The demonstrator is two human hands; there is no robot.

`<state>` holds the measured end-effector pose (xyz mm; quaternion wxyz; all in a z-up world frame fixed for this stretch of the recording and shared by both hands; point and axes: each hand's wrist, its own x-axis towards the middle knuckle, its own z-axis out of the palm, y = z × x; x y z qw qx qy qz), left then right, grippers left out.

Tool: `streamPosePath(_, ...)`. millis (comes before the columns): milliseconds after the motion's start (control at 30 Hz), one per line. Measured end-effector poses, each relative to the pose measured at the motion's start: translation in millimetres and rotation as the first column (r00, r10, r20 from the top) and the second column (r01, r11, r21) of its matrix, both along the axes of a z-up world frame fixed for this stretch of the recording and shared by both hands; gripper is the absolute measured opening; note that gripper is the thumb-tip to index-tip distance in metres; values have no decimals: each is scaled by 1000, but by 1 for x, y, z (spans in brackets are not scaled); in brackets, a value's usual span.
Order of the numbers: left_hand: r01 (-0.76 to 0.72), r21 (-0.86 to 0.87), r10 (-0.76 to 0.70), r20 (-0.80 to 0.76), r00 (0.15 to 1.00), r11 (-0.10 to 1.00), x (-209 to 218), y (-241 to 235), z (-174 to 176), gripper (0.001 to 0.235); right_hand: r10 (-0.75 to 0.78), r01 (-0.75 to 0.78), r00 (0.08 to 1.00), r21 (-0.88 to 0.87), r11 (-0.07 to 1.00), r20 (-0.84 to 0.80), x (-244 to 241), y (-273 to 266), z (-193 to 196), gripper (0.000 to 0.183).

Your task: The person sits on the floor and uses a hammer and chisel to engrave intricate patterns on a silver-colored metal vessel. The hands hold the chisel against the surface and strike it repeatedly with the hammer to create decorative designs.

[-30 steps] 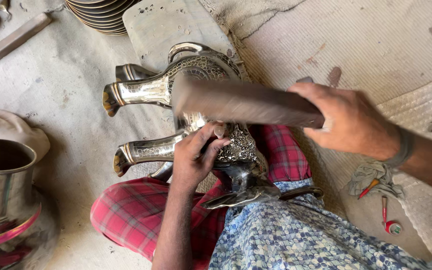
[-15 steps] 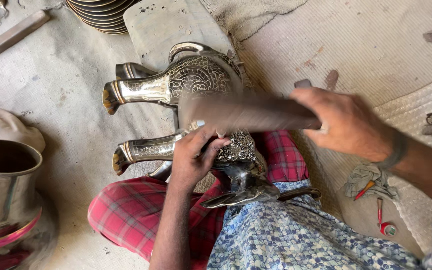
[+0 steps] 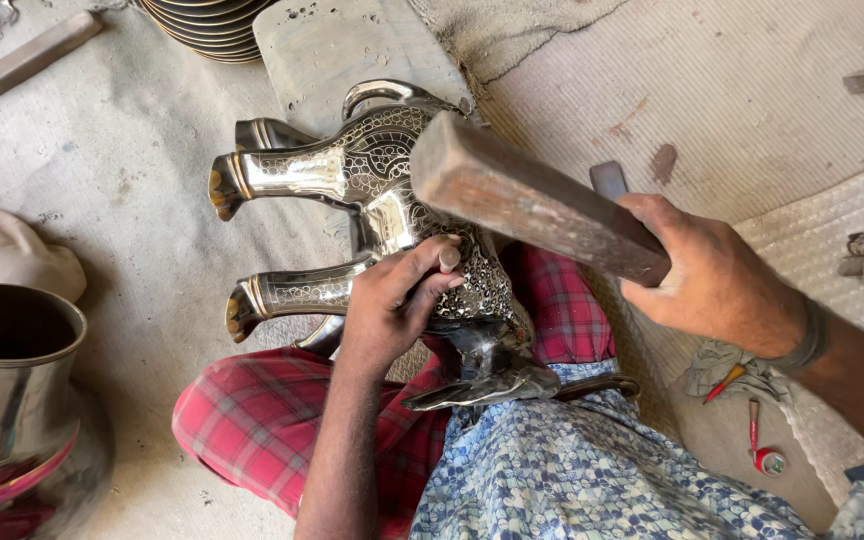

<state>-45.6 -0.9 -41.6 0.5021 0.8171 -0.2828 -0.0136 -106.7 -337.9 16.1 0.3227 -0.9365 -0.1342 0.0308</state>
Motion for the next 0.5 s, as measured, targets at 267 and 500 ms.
streamPosePath(267, -7, 56, 4, 52, 999, 998, -1, 2, 0, 22, -9, 22, 996, -150, 988, 84, -8, 7, 4, 65)
streamPosePath(500, 11, 41, -13, 36, 999, 999, -1, 3, -4, 19, -55, 76, 982, -112, 991, 181, -21, 21, 15, 78)
